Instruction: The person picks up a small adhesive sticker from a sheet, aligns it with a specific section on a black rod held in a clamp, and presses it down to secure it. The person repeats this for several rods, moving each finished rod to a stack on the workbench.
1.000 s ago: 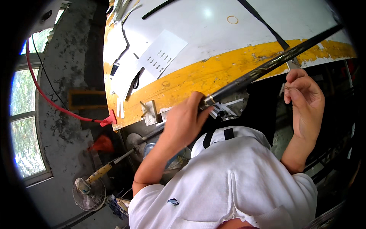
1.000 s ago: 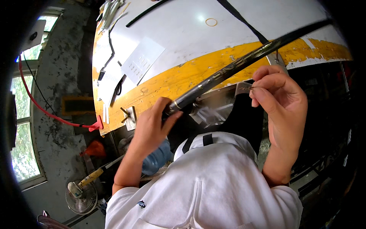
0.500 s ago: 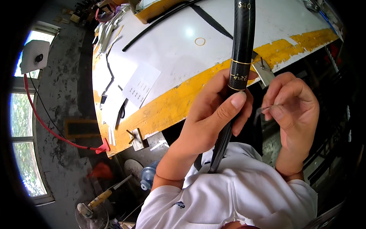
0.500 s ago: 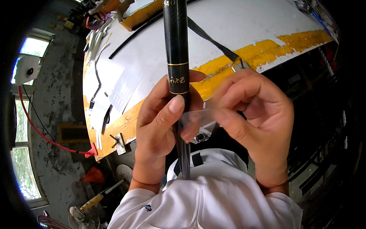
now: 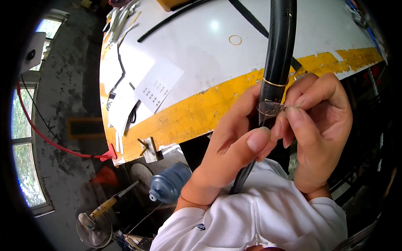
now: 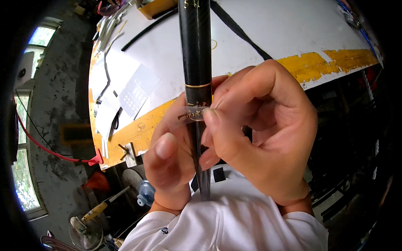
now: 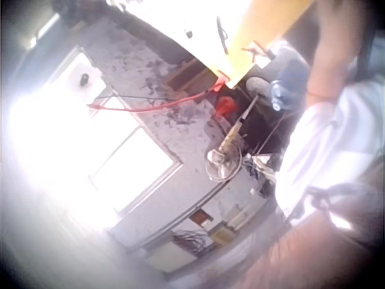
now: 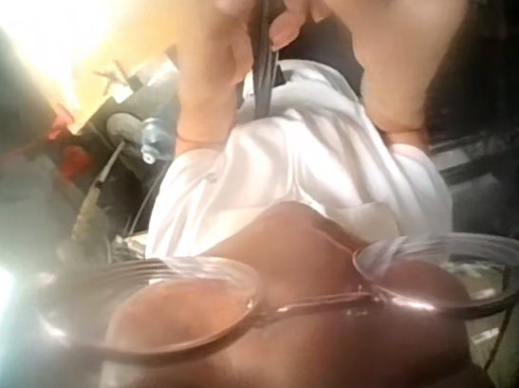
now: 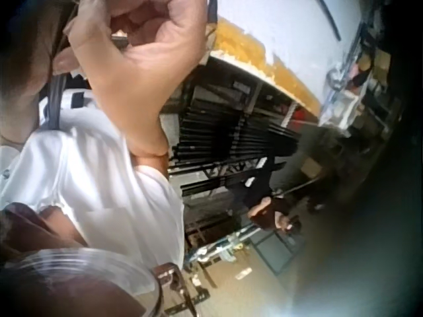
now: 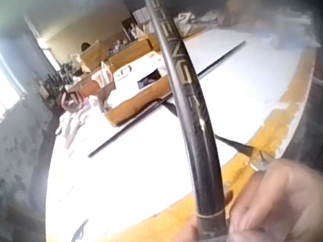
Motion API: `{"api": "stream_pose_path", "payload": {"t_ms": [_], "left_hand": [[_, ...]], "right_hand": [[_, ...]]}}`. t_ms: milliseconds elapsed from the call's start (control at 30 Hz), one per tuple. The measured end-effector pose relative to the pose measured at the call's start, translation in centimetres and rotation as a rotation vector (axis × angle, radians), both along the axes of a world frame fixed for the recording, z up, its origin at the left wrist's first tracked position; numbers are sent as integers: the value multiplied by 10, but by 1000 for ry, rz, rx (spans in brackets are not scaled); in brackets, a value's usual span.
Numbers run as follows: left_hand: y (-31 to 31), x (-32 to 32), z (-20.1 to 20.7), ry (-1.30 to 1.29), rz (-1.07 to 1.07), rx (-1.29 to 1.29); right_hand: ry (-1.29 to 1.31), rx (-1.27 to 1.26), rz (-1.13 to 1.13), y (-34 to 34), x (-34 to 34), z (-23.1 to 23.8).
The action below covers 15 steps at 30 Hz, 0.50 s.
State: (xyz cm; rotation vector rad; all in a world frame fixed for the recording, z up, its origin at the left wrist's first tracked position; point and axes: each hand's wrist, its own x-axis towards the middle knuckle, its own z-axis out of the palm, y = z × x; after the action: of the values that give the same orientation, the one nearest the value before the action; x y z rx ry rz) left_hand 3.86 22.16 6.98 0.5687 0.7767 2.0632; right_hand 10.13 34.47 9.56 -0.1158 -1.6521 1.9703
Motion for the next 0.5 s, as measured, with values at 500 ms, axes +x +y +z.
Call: {"api": "stream_pose_path", "payload": {"t_ms": [500], "left_hand": [[-4, 9, 12, 7, 240, -384]], "right_hand": [[56, 199, -85, -16, -6, -20]]}}
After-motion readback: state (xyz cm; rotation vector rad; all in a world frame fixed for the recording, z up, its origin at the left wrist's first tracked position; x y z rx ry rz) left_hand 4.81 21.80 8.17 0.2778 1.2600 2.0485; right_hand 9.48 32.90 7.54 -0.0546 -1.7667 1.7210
